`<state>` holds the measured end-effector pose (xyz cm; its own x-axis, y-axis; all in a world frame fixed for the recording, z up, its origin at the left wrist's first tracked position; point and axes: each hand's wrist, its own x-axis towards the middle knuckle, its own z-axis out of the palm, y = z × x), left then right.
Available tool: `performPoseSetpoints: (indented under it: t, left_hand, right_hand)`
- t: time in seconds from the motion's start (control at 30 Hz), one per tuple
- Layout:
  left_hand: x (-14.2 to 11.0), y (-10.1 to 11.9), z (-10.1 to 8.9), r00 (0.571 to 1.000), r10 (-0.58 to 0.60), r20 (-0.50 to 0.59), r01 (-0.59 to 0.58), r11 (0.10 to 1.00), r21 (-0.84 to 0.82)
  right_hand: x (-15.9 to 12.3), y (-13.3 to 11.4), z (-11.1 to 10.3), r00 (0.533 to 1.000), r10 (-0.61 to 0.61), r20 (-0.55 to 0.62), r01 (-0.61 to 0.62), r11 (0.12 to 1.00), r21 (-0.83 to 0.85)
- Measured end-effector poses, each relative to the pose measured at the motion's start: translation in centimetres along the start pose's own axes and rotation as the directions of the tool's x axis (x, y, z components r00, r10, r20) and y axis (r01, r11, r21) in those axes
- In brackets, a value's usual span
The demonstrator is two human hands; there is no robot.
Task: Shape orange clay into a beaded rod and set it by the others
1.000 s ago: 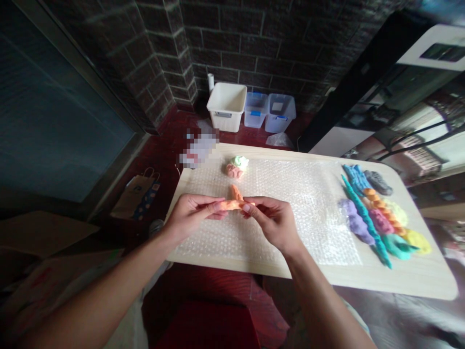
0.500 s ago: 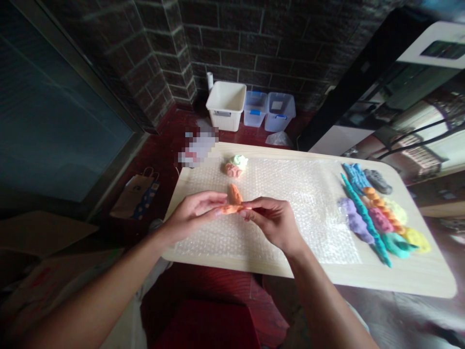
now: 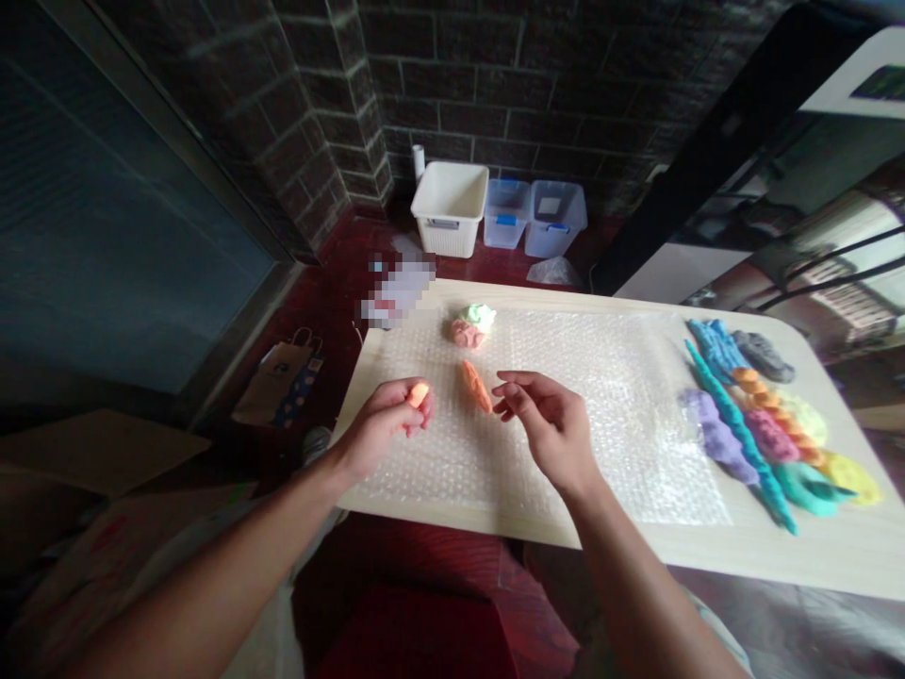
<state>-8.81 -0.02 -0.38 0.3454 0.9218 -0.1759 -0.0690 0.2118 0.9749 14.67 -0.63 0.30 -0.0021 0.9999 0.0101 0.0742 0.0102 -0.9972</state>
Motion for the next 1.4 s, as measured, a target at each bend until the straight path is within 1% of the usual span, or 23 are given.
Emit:
performPoseSetpoints:
  t: [0.07, 0.17, 0.23, 0.33, 0.4, 0.43, 0.5, 0.63, 0.73, 0.8, 0.87, 1.0, 1.07, 1.2, 1.33, 1.4]
  left_hand:
    - [0.1, 0.3, 0.0, 1.000, -0.013, -0.002, 0.012, 0.987, -0.161]
    - [0.2, 0.4, 0.3, 0.999, -0.052, -0.017, 0.045, 0.955, -0.293]
    - [0.2, 0.5, 0.5, 0.996, -0.091, -0.008, 0.080, 0.917, -0.391]
    - [0.2, 0.9, 0.5, 0.990, -0.130, 0.062, 0.143, 0.817, -0.558]
    - [0.1, 1.2, 0.6, 0.980, -0.161, 0.114, 0.197, 0.757, -0.623]
    - [0.1, 1.3, 0.7, 0.976, -0.177, 0.125, 0.216, 0.746, -0.630]
    - [-0.1, 1.4, 0.9, 0.975, -0.200, 0.098, 0.219, 0.772, -0.597]
    - [-0.3, 1.1, 1.4, 0.980, -0.190, -0.055, 0.148, 0.886, -0.439]
    - [-0.4, 0.8, 1.5, 0.978, -0.151, -0.146, 0.093, 0.934, -0.345]
    - [-0.3, 0.6, 1.5, 0.975, -0.138, -0.172, 0.080, 0.947, -0.310]
    - [-0.2, 0.5, 1.6, 0.970, -0.150, -0.193, 0.088, 0.950, -0.298]
    - [0.1, 0.5, 1.9, 0.950, -0.189, -0.249, 0.104, 0.942, -0.319]
    - [0.1, 0.4, 2.0, 0.950, -0.193, -0.247, 0.101, 0.934, -0.343]
    - [0.1, 0.3, 1.8, 0.970, -0.187, -0.159, 0.107, 0.905, -0.411]
    - [0.1, 0.7, 1.5, 0.955, -0.251, -0.161, 0.144, 0.860, -0.490]
    - [0.2, 1.0, 1.4, 0.948, -0.283, -0.145, 0.171, 0.838, -0.519]
  right_hand:
    - [0.1, 0.0, 0.0, 1.000, 0.002, 0.007, -0.002, 1.000, -0.016]
    - [0.1, 0.1, 0.2, 1.000, 0.006, 0.024, -0.005, 0.999, -0.042]
    - [0.0, 0.2, 0.3, 0.999, 0.004, 0.031, -0.002, 0.998, -0.061]
    - [0.0, 0.4, 0.1, 0.999, -0.003, 0.035, 0.006, 0.997, -0.083]
    - [0.0, 0.4, 0.0, 0.999, -0.007, 0.038, 0.010, 0.995, -0.097]
    - [0.0, 0.5, -0.1, 0.999, -0.009, 0.041, 0.013, 0.995, -0.103]
    - [-0.1, 0.6, -0.2, 0.999, -0.011, 0.051, 0.017, 0.993, -0.119]
    - [-0.1, 0.7, -0.2, 0.998, -0.011, 0.055, 0.019, 0.990, -0.141]
    - [0.0, 0.8, -0.2, 0.999, -0.009, 0.053, 0.017, 0.988, -0.151]
    - [0.1, 0.9, -0.3, 0.998, -0.009, 0.055, 0.018, 0.987, -0.159]
    - [0.1, 0.9, -0.3, 0.998, -0.013, 0.058, 0.023, 0.986, -0.162]
    - [0.1, 1.0, -0.4, 0.998, -0.011, 0.063, 0.021, 0.986, -0.163]
    - [0.2, 1.0, -0.4, 0.998, -0.010, 0.066, 0.021, 0.985, -0.169]
    - [0.2, 1.0, -0.3, 0.997, -0.015, 0.074, 0.028, 0.984, -0.177]
    - [0.1, 1.0, -0.3, 0.997, -0.012, 0.076, 0.026, 0.983, -0.183]
    - [0.1, 0.9, -0.3, 0.997, -0.009, 0.075, 0.023, 0.982, -0.186]
